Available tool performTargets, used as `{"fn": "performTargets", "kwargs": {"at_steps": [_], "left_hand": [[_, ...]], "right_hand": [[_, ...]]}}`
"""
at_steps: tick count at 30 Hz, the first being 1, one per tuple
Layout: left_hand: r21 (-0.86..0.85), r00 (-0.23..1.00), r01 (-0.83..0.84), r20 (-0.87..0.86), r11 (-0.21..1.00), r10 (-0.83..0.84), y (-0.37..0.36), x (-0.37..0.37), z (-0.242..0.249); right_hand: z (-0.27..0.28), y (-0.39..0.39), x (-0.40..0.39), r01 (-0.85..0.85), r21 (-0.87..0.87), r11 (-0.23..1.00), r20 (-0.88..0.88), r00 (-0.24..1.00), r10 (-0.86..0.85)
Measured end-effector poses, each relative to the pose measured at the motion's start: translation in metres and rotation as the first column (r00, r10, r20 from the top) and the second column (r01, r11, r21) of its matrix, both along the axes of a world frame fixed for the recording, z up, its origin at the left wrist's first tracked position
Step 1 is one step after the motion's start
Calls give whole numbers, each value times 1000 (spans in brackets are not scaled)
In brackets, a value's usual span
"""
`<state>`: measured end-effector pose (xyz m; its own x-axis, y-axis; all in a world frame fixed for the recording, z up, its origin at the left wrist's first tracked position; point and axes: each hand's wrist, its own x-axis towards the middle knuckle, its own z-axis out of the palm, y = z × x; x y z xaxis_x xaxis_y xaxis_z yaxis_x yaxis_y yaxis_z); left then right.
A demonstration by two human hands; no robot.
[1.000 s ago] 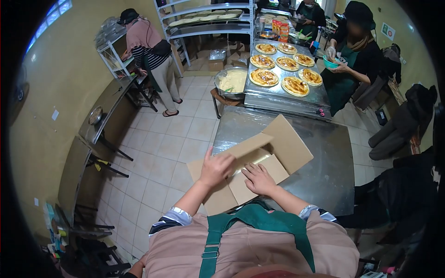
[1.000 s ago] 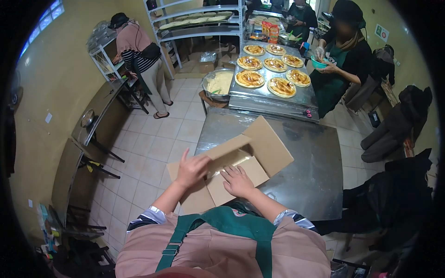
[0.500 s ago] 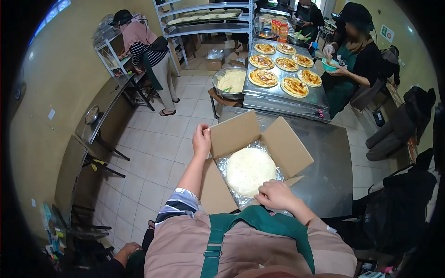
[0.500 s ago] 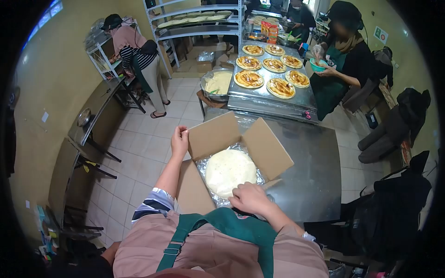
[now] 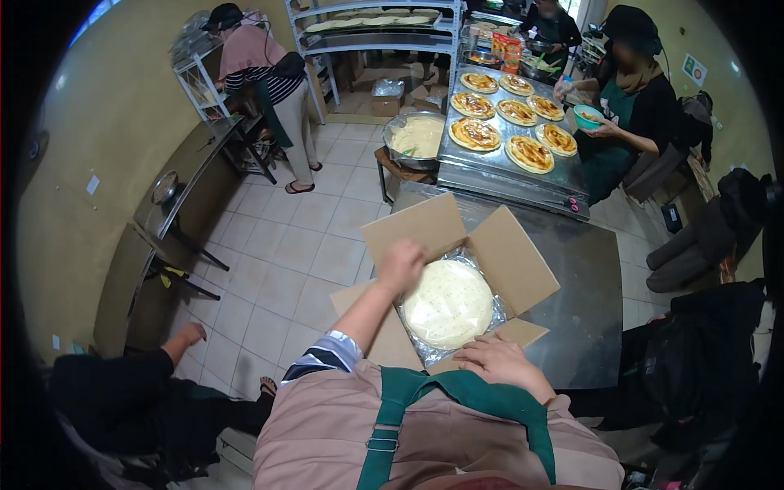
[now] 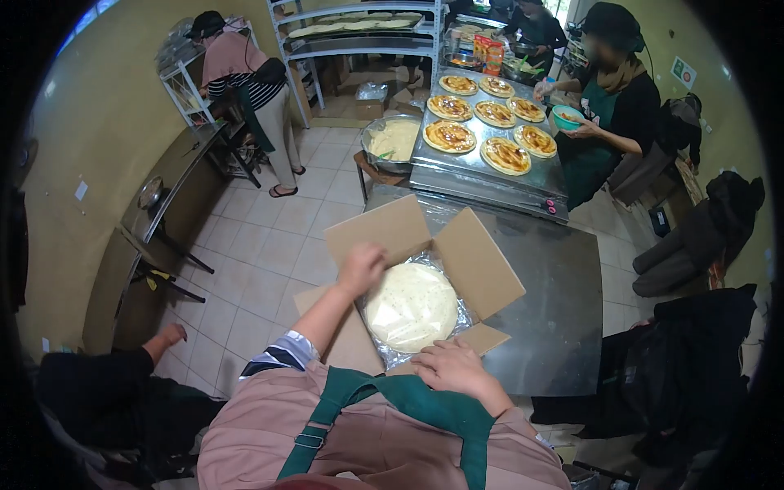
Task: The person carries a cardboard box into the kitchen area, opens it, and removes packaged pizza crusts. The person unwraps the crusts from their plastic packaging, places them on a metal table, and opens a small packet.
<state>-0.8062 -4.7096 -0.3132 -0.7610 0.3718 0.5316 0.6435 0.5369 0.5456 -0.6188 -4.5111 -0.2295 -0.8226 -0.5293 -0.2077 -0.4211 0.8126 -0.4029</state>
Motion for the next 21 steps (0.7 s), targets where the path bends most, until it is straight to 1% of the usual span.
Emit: {"fn": "performTargets", "kwargs": {"at_steps": [2,3,5,6,7,8,9,10,11,13,14,16,18,19,20,21], "left_hand": [[-165,1000,-3,-5,986,2,16,22,-5],[-160,1000,-12,-9,987,11,18,28,-11],[-209,992,-121,3,970,124,19,34,-19],[-212,991,-132,-4,968,134,21,35,-23],[-263,971,-179,107,948,213,24,39,-19],[-319,925,-239,213,917,315,21,44,-17],[-517,853,-167,351,839,386,22,42,-11],[-516,844,-189,349,835,407,22,39,-7],[-590,795,-109,432,800,427,20,37,-4],[-670,679,66,573,740,459,15,26,-1],[-668,671,51,574,743,470,13,22,-1],[-659,643,123,622,742,446,14,15,-4],[-516,579,200,748,833,324,15,3,-22],[-387,582,176,783,905,222,11,3,-22],[-387,575,168,785,907,229,9,3,-23],[-367,520,181,823,912,228,8,2,-22]], "right_hand": [[2,0,-3,-17,9,1000,23,1000,16],[3,0,-2,-10,11,1000,11,1000,10],[4,0,-2,-12,11,1000,-8,1000,12],[3,1,-2,0,-5,1000,-5,1000,0],[2,2,-1,11,-22,1000,4,1000,-11],[4,0,-2,-23,-28,999,6,1000,23],[9,0,0,7,-28,1000,23,1000,-6],[12,-1,-1,34,-26,999,36,999,-33],[11,-1,-1,9,-25,1000,33,999,-8],[10,0,0,54,-46,997,25,998,-53],[10,0,0,36,-43,998,24,999,-35],[10,0,1,61,-46,997,30,998,-60],[10,1,3,58,-52,997,20,998,-57],[10,-1,1,67,-66,996,-11,998,-68],[11,-1,1,56,-67,996,-6,998,-56],[14,-1,-1,55,-81,995,3,999,-54]]}}
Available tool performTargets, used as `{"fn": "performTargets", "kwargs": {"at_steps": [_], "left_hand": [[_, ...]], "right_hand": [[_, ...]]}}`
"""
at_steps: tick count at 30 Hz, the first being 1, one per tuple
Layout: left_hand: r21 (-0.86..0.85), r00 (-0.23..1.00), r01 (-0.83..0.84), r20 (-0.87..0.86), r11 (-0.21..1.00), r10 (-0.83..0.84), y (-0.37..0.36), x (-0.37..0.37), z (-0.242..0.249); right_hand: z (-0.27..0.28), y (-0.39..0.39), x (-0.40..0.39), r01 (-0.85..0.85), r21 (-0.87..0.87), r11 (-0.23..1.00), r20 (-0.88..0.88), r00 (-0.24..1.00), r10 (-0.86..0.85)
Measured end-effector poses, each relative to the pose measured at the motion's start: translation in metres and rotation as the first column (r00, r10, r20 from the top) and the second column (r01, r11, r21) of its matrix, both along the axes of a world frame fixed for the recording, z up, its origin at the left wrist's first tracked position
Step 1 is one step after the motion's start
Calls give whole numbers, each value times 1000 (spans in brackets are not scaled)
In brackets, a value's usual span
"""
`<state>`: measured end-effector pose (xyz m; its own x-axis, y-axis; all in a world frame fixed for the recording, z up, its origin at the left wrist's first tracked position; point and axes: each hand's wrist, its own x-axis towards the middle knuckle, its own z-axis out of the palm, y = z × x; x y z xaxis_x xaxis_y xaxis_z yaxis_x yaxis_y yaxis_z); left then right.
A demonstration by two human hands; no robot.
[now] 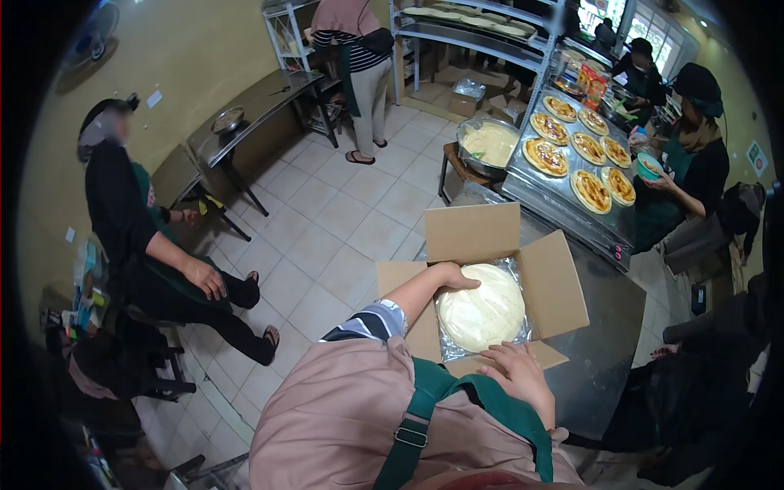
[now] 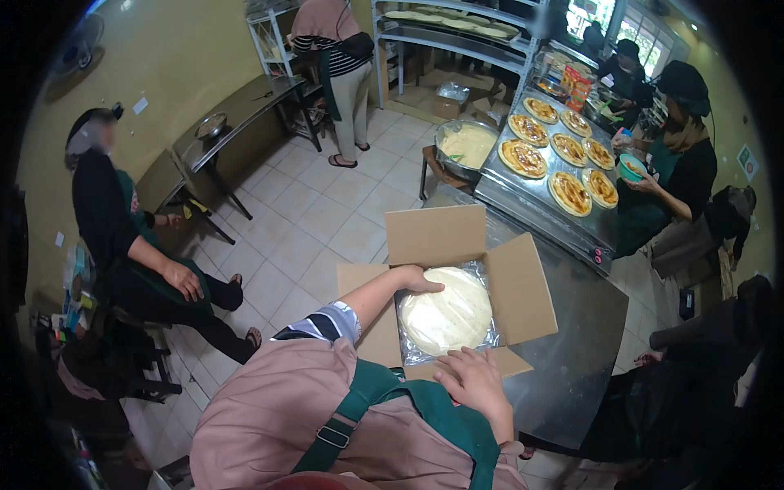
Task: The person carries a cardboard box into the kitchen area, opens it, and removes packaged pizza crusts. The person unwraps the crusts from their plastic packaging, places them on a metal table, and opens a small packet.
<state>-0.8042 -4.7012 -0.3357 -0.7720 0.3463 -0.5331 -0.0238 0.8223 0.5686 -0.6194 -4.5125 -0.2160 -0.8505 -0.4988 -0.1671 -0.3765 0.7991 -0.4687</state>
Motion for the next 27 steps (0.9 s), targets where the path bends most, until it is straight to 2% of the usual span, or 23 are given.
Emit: {"fn": "performTargets", "kwargs": {"at_steps": [1,3,5,6,7,8,9,11,14,15,18,19,20,21,22,23,24,25,26,27], "left_hand": [[9,998,-11,62,1000,10,2,-1,2],[13,996,-59,64,998,58,4,-6,-20],[-63,998,-64,16,996,65,2,8,8],[-52,996,-73,-48,996,71,1,13,14],[-51,995,-94,-42,994,92,-2,19,24],[68,990,-122,-61,990,126,-5,25,34],[186,984,-146,-76,972,162,-8,29,38],[225,964,-210,-114,952,239,-9,31,42],[286,988,-144,-5,947,151,-8,36,59],[265,982,-108,-122,958,145,-6,43,63],[293,959,-77,-239,953,151,2,65,86],[323,938,-4,-326,946,115,5,68,77],[328,939,33,-334,944,83,6,73,86],[337,942,71,-333,939,48,6,81,94],[365,942,56,-327,929,71,6,84,91],[391,943,45,-319,919,90,6,86,89],[424,961,8,-254,906,111,2,85,89],[535,971,-60,-163,843,173,-1,78,73],[613,966,-207,3,762,260,-6,69,70],[629,890,-453,276,631,363,-10,70,66]], "right_hand": [[2,1,-2,0,-15,1000,5,1000,0],[6,4,-3,14,-70,997,-11,1000,-14],[9,9,-8,14,-128,992,-29,999,-17],[9,13,-11,54,-203,978,-26,998,-61],[9,16,-15,94,-275,957,-17,995,-103],[11,18,-17,122,-291,949,-4,992,-129],[14,20,-21,105,-287,952,4,994,-109],[21,22,-31,175,-224,959,-56,980,-192],[26,22,-50,184,-162,969,-87,976,-200],[28,23,-57,193,-138,971,-130,969,-211],[33,20,-79,130,-44,991,-175,975,-136],[37,17,-86,94,0,996,-219,971,-91],[39,15,-92,101,3,995,-214,972,-98],[39,15,-98,36,35,999,-185,982,-29],[36,15,-103,-26,62,998,-153,988,35],[30,16,-109,-9,65,998,-139,990,18],[20,19,-115,-12,40,999,-111,994,16],[16,22,-118,-10,17,1000,-82,997,11],[19,23,-116,22,23,999,-59,998,-21],[26,21,-113,-13,49,999,-175,984,22]]}}
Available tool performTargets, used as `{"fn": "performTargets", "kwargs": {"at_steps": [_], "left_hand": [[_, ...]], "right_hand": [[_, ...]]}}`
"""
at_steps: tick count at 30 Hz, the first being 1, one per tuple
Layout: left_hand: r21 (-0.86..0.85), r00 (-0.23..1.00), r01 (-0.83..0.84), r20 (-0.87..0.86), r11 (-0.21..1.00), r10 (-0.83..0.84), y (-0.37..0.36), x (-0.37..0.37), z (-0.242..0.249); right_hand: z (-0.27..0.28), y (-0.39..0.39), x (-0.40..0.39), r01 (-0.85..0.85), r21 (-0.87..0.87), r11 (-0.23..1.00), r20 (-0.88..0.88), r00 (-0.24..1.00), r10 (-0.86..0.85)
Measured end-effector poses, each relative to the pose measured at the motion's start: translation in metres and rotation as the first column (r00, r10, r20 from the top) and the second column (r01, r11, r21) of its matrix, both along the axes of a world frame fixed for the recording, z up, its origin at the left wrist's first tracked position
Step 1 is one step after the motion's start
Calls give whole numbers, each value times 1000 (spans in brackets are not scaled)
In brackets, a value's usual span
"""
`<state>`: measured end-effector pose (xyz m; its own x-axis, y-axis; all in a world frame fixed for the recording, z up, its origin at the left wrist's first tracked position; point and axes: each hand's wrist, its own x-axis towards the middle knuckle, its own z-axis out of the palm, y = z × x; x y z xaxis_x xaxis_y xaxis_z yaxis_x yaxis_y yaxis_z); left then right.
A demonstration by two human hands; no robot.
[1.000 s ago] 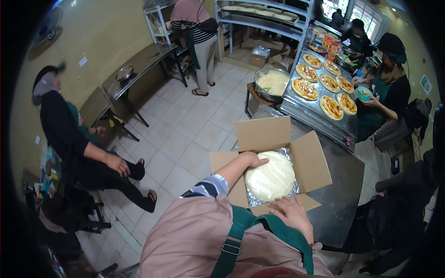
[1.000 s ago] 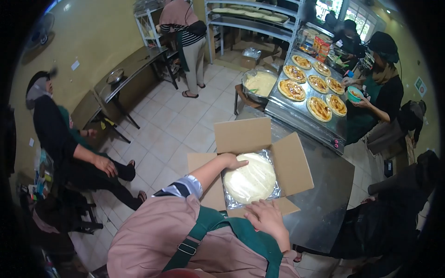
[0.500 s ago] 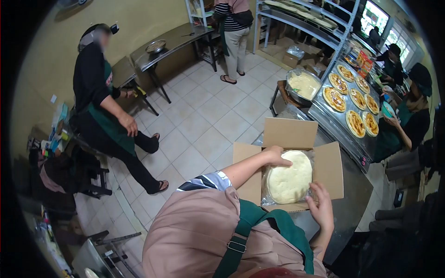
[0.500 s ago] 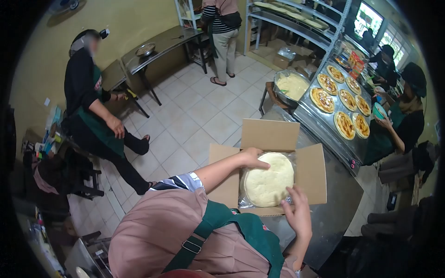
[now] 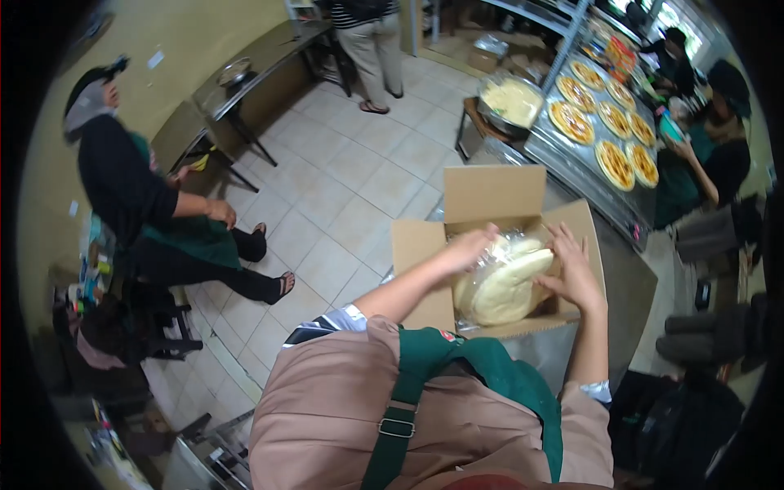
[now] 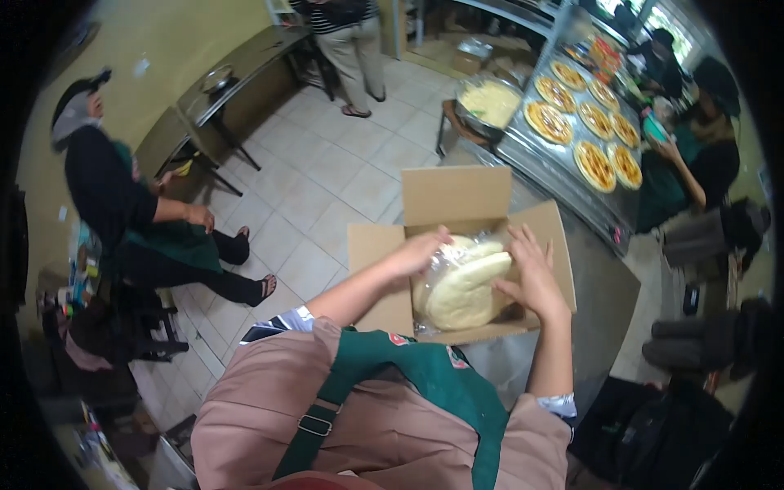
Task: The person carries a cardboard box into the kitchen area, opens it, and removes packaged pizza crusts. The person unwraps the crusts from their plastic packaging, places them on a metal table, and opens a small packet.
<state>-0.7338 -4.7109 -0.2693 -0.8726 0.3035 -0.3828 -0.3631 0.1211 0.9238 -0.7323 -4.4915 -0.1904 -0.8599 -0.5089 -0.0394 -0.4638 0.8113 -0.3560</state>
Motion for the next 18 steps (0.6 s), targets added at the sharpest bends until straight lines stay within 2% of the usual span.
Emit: {"fn": "performTargets", "kwargs": {"at_steps": [1,2,4,5,6,9,11,13,14,15,16,18], "left_hand": [[87,998,-69,17,994,67,-4,0,-6],[35,985,-161,63,986,158,-5,-1,-13],[47,979,-135,163,990,125,-12,-2,-17],[110,976,-38,219,993,13,-18,-7,-28],[87,959,-42,283,995,16,-21,-7,-37],[114,967,22,249,993,-50,-15,-3,-21],[50,994,83,60,995,-86,-12,-1,-26],[63,993,110,29,992,-112,-8,5,-17],[77,992,128,-1,989,-129,-7,8,-10],[-29,981,192,-35,981,-192,-6,12,-5],[86,966,257,8,963,-258,-6,11,-22],[433,953,149,176,889,-245,-4,22,-25]], "right_hand": [[7,-1,1,-37,32,999,-122,992,40],[14,1,2,5,39,999,-110,994,-1],[23,7,9,-81,-26,996,243,966,85],[22,11,14,-117,-56,992,237,963,127],[23,13,20,-80,-52,995,253,963,91],[31,14,27,-77,-98,992,290,952,102],[26,15,27,-67,-92,994,290,953,91],[21,13,26,-65,-86,994,278,957,86],[19,11,27,-67,-128,989,168,982,88],[17,8,25,-77,-169,983,46,995,86],[13,6,24,-78,-171,982,21,996,83],[3,3,23,-26,-219,975,4,1000,28]]}}
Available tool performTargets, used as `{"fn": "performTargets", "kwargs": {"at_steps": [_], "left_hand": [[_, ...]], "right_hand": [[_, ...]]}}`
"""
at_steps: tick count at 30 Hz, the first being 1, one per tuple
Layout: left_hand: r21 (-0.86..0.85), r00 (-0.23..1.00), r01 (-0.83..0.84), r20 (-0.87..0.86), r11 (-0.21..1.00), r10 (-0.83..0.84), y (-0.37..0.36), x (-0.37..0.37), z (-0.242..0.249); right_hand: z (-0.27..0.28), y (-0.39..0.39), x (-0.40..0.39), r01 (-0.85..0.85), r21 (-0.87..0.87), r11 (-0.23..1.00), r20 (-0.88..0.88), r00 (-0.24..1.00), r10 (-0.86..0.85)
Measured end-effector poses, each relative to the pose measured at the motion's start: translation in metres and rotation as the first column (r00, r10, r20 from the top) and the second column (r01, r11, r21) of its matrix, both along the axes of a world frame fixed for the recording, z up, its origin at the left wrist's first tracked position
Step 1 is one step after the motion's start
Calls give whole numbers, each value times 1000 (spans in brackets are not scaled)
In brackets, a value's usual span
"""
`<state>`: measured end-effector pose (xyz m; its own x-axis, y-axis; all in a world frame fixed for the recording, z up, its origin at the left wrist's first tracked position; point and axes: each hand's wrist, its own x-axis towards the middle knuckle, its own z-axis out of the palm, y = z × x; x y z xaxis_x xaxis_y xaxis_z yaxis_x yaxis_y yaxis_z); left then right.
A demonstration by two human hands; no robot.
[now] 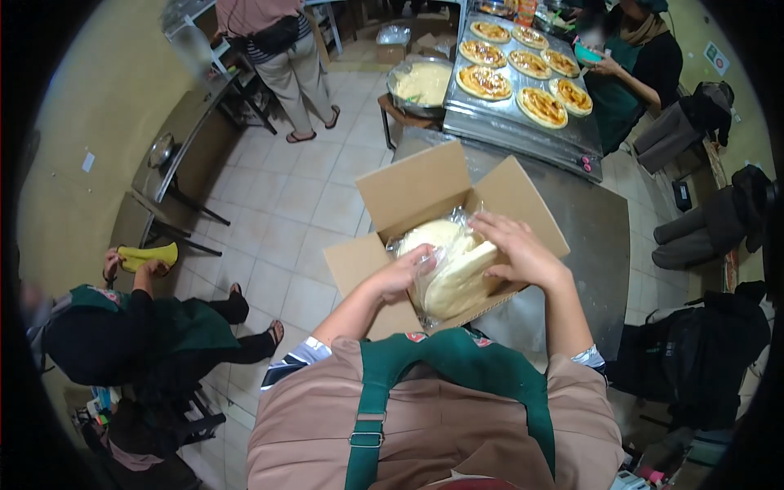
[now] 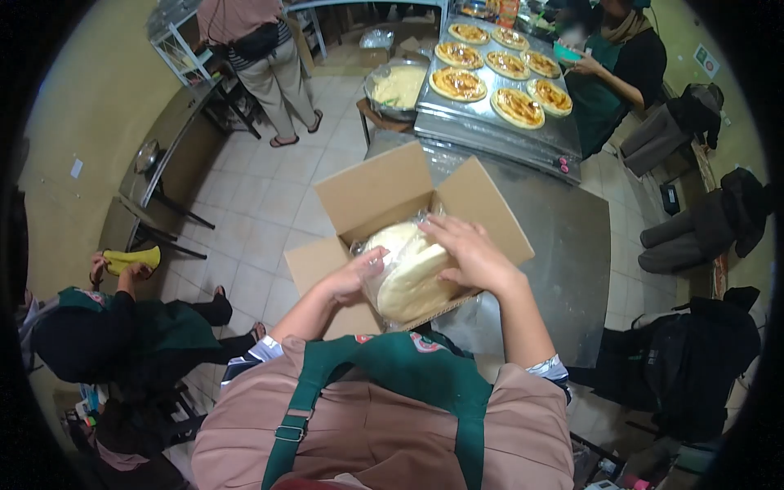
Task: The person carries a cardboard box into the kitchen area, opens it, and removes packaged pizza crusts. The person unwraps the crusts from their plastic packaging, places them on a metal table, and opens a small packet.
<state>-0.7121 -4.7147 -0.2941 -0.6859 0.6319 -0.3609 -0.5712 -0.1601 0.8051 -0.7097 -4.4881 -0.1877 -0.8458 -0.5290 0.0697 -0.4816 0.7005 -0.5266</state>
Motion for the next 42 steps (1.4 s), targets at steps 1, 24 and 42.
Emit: {"fn": "performTargets", "kwargs": {"at_steps": [1,24,42], "left_hand": [[-2,1000,3,-25,1000,-3,-1,-2,-1],[191,972,-47,235,980,1,-4,-8,-27],[146,925,-357,-79,923,371,-23,-17,11]], "right_hand": [[-3,0,-2,-29,66,997,-37,999,31],[6,-1,-1,-151,195,969,171,978,118],[103,100,110,665,-592,456,-353,295,-888]]}}
